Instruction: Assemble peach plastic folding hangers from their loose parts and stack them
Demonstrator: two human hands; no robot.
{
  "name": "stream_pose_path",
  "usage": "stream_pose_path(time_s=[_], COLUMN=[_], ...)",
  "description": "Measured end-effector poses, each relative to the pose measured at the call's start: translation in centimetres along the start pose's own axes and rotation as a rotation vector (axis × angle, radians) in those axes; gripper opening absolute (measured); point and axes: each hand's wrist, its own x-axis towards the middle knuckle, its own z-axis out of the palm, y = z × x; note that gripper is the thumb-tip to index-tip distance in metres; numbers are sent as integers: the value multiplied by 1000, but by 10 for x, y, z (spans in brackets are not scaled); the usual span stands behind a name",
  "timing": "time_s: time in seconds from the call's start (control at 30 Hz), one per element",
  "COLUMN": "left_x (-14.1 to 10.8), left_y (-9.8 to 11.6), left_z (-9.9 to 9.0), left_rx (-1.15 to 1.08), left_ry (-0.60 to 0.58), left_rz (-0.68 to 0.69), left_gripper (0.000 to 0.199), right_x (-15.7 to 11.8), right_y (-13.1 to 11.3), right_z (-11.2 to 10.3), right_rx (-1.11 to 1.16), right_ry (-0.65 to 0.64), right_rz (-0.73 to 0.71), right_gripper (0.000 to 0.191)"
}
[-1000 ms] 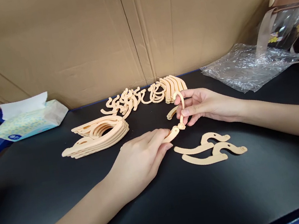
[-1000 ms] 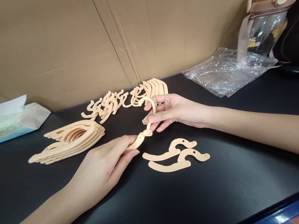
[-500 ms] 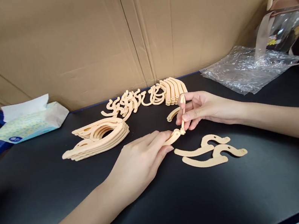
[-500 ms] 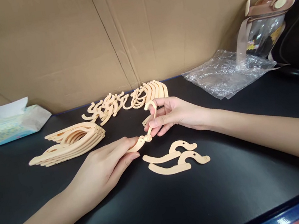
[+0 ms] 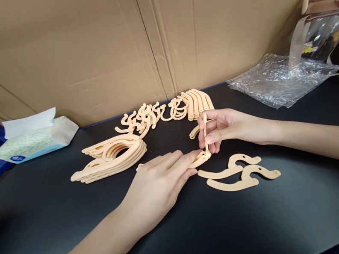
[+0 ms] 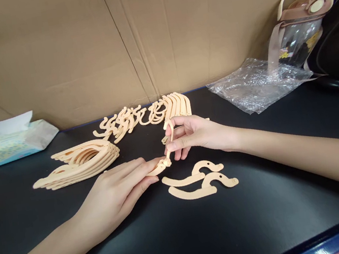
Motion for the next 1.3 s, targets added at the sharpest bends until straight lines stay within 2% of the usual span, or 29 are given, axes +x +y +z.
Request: stream_pose_path(time_s=[0.6, 1.03, 1.3], left_x=[0, -1, -1], left_y=[2, 3, 5], left_z=[-1, -2, -3], left_rx=[123, 286, 294], left_ry=[5, 9, 10], left_rz=[55, 113, 107], left_gripper=[29, 31, 31], right_x=[-1, -1, -1], right_y=[0, 1, 0], right_z=[4, 4, 5], right_rx=[-82, -143, -150], right_ry=[64, 46, 57], right_rz=[-16, -59, -65], right_gripper=[27, 27, 26])
